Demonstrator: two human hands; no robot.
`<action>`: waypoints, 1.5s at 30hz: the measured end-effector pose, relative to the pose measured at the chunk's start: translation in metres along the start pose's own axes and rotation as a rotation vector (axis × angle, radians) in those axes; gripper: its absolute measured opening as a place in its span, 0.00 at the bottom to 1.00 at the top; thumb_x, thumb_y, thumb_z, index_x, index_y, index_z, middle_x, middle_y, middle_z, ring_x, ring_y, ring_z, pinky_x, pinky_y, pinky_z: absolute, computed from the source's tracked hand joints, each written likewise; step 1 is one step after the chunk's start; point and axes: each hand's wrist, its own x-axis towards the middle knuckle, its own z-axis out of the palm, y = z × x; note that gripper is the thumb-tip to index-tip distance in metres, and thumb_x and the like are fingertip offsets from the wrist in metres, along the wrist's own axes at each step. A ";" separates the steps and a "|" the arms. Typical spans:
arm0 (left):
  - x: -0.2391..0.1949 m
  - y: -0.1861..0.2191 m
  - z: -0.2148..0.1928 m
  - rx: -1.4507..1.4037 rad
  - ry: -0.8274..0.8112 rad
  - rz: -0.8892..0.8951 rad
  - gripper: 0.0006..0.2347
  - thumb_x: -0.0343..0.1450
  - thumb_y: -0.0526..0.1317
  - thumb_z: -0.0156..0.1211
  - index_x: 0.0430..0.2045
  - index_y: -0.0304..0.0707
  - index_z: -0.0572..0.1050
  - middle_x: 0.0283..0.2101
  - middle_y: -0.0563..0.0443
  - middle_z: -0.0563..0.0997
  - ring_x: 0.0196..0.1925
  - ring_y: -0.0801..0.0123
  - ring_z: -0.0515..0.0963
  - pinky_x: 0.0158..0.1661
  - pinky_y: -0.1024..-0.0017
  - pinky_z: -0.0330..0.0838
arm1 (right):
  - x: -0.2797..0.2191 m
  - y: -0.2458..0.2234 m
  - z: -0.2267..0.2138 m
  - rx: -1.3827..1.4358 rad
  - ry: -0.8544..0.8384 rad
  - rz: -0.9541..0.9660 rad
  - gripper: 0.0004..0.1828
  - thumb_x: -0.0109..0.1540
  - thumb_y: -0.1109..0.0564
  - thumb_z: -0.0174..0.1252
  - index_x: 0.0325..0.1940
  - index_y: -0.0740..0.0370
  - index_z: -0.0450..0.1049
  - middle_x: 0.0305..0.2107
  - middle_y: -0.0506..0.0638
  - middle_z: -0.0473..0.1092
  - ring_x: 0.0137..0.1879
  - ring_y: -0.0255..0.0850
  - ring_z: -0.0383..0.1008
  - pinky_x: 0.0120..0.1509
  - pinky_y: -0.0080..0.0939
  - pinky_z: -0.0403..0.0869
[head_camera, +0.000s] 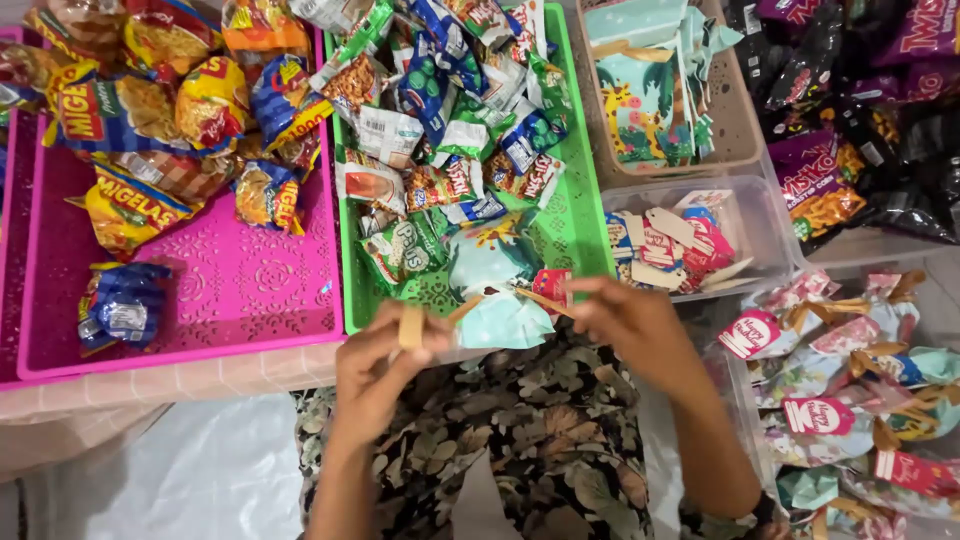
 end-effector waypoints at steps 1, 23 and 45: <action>0.001 0.017 -0.002 0.002 -0.002 0.002 0.06 0.69 0.32 0.61 0.31 0.26 0.84 0.37 0.34 0.84 0.45 0.50 0.79 0.54 0.53 0.70 | -0.001 -0.012 0.003 0.002 0.002 -0.002 0.21 0.66 0.52 0.54 0.59 0.66 0.75 0.19 0.59 0.78 0.21 0.44 0.76 0.28 0.40 0.77; 0.049 0.031 0.043 0.065 -0.072 -0.156 0.03 0.72 0.34 0.61 0.32 0.36 0.82 0.49 0.36 0.83 0.71 0.39 0.64 0.70 0.38 0.44 | 0.044 -0.022 0.007 0.290 -0.142 -0.283 0.02 0.61 0.63 0.62 0.38 0.64 0.79 0.54 0.65 0.74 0.54 0.54 0.74 0.61 0.63 0.68; 0.043 0.037 0.060 0.521 0.021 -0.043 0.15 0.65 0.27 0.69 0.45 0.34 0.75 0.35 0.40 0.86 0.47 0.45 0.85 0.59 0.46 0.70 | 0.050 -0.021 0.046 0.396 0.072 -0.158 0.10 0.57 0.67 0.69 0.42 0.65 0.82 0.28 0.51 0.79 0.32 0.30 0.70 0.39 0.34 0.73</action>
